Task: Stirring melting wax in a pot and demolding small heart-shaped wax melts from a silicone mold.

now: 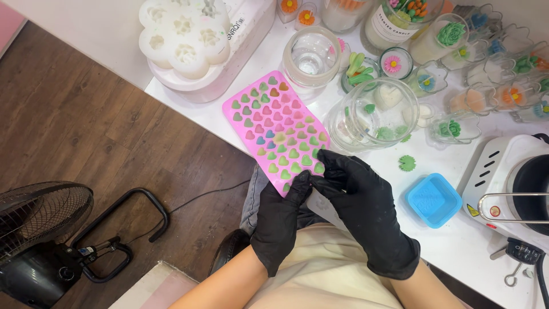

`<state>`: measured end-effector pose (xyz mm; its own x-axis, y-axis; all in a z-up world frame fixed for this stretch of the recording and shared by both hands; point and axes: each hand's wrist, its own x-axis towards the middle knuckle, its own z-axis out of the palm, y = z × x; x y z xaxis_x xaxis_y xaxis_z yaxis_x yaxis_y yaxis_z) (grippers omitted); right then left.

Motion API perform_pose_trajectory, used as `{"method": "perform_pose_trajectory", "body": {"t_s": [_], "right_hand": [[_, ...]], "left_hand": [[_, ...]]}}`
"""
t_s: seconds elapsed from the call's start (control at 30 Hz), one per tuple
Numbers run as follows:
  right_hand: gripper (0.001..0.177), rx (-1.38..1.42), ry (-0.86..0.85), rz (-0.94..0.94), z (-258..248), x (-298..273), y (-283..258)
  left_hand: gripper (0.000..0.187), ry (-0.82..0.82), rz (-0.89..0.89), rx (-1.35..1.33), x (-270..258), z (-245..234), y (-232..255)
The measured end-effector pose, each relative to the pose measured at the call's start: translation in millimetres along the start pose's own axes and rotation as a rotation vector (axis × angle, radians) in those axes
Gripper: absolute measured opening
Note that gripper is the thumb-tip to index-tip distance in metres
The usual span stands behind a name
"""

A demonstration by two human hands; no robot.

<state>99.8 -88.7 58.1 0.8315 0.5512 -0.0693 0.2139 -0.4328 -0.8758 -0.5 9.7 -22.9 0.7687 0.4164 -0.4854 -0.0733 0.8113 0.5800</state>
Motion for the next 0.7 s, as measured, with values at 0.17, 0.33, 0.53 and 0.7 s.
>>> {"method": "perform_pose_trajectory", "body": {"t_s": [0.17,0.33,0.53,0.7], "right_hand": [[0.048,0.037,-0.018,0.098,-1,4,9],[0.048,0.093,-0.023,0.121,-2,5,12],[0.046,0.102,0.011,0.097,3,5,20],[0.046,0.058,0.013,0.020,5,3,13]], "left_hand": [[0.026,-0.027,0.061,0.030,1,-2,-4],[0.027,-0.024,0.072,0.044,0,-1,-1],[0.027,-0.032,0.099,0.015,-2,3,4],[0.029,-0.071,0.097,0.001,-2,7,9]]}}
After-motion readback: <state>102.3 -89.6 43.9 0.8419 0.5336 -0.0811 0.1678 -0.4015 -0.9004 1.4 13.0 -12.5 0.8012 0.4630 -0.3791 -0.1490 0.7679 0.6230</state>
